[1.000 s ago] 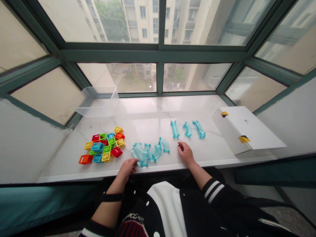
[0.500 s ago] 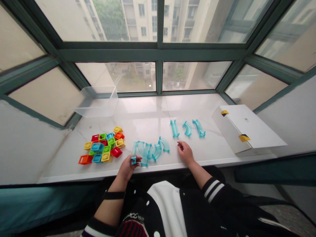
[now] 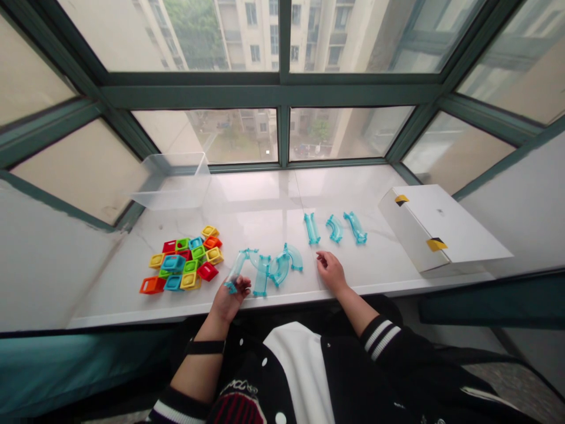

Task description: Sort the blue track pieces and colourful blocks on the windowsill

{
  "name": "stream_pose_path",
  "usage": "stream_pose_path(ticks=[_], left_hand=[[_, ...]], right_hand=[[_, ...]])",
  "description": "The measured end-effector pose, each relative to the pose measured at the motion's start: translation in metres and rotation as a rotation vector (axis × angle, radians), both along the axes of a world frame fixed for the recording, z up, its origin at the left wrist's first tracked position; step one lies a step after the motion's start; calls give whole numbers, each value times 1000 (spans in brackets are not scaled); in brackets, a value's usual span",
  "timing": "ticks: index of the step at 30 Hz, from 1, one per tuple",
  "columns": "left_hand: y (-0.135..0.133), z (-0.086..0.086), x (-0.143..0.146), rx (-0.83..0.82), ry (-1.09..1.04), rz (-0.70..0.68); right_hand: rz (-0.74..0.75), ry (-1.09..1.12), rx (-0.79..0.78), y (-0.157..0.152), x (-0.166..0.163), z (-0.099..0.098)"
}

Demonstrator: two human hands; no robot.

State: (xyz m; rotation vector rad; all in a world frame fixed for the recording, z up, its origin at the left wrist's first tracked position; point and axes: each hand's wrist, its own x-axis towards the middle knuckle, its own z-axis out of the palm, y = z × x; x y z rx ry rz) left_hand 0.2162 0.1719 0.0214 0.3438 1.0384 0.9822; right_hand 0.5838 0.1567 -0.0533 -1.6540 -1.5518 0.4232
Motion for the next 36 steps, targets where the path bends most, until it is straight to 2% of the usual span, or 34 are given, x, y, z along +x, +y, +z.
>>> stream_pose_path(ticks=[9, 18, 23, 28, 36], left_hand=[[1, 3, 3, 28, -113, -15], [1, 6, 8, 14, -386, -41], [0, 12, 13, -5, -536, -9], [-2, 16, 18, 0, -522, 19], [-3, 14, 17, -11, -574, -6]], right_hand=[[0, -3, -3, 0, -1, 1], [-2, -3, 6, -1, -2, 4], [0, 2, 0, -1, -1, 4], [-2, 6, -11, -1, -1, 4], [-6, 24, -6, -1, -1, 4]])
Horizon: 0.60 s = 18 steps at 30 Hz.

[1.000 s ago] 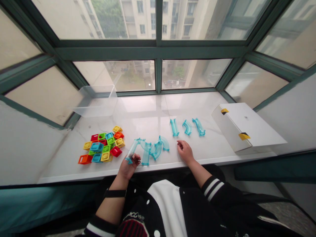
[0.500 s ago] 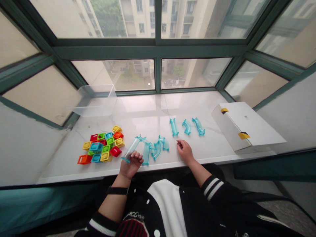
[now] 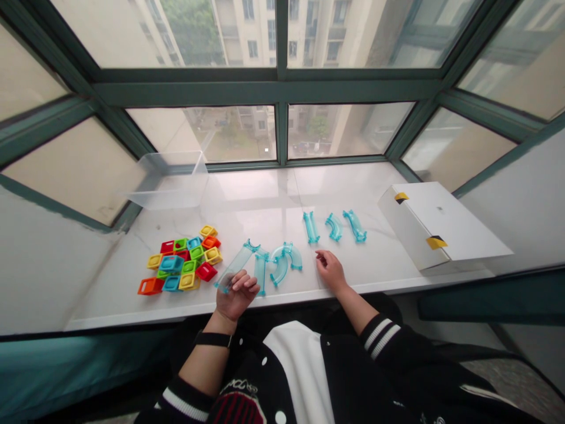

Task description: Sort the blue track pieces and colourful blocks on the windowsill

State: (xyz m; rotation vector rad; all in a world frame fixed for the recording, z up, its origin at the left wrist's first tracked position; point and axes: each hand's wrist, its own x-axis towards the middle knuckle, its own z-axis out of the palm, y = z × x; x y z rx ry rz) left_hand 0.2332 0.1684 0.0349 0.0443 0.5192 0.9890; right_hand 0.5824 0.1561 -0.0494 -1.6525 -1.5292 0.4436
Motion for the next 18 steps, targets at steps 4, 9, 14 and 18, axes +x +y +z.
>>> stream_pose_path(ticks=[4, 9, 14, 18], left_hand=[[0, 3, 2, 5, 17, -7], [0, 7, 4, 9, -31, -44], [0, 10, 5, 34, -43, -72], [-3, 12, 6, 48, -22, -97]], right_hand=[[-22, 52, 30, -2, -2, 7], [64, 28, 174, 4, -28, 48], [376, -26, 140, 37, -83, 85], [454, -99, -5, 60, -120, 83]])
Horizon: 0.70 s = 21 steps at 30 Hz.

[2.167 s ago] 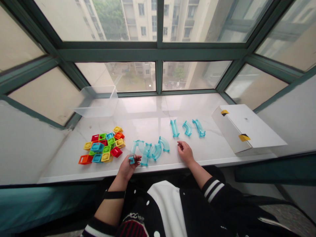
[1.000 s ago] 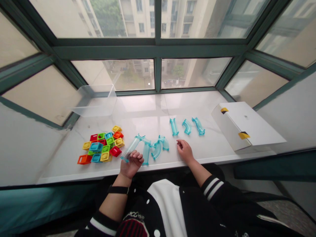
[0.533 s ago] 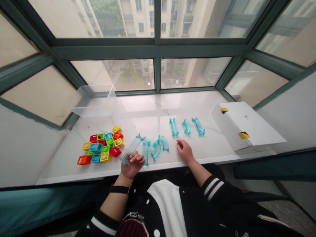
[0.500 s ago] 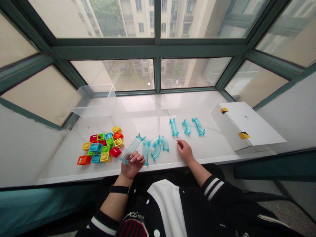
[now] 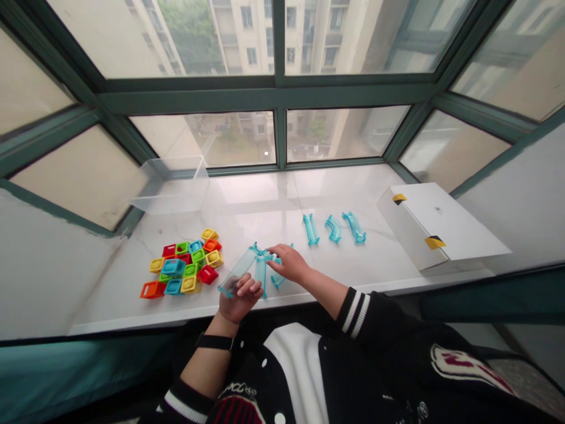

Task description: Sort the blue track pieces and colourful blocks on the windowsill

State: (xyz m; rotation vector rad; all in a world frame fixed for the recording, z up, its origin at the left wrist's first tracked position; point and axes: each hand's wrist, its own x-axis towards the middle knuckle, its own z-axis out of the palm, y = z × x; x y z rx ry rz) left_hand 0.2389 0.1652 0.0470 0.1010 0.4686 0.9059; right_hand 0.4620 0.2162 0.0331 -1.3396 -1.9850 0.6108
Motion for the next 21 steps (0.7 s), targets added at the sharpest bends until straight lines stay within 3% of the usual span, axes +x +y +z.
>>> stream_pose_path(ticks=[4, 12, 21], left_hand=[[-1, 4, -4, 6, 27, 6], [4, 17, -27, 78, 49, 213], [1, 13, -23, 114, -61, 122]], right_hand=[[-90, 0, -87, 4, -16, -11], [-98, 56, -151, -1, -9, -18], [-62, 62, -109, -7, -13, -23]])
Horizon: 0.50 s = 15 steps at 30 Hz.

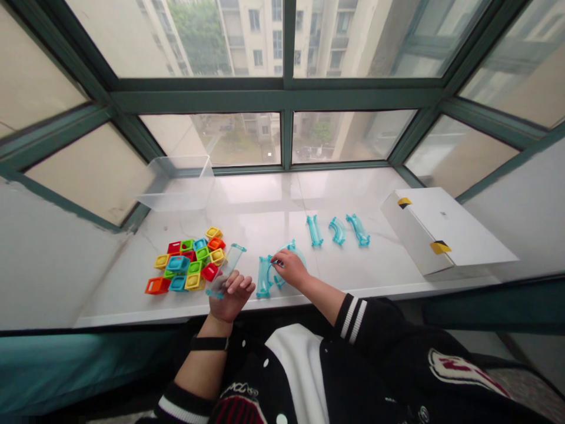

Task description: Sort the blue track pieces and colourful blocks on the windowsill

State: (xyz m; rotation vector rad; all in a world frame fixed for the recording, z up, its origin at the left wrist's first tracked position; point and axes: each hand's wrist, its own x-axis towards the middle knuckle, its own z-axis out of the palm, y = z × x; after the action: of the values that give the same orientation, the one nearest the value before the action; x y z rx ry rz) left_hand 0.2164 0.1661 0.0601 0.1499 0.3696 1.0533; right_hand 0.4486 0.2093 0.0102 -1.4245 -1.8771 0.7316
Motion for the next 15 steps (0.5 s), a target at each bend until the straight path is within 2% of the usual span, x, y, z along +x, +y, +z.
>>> stream_pose_path(ticks=[6, 10, 13, 15], left_hand=[[3, -4, 7, 32, 144, -70], [3, -10, 17, 84, 485, -103], [2, -16, 27, 110, 788, -101], [2, -20, 33, 131, 967, -121]], right_hand=[[8, -29, 19, -1, -1, -4], [-17, 50, 25, -4, 4, 5], [-8, 174, 64, -15, 11, 23], [54, 249, 88, -26, 16, 37]])
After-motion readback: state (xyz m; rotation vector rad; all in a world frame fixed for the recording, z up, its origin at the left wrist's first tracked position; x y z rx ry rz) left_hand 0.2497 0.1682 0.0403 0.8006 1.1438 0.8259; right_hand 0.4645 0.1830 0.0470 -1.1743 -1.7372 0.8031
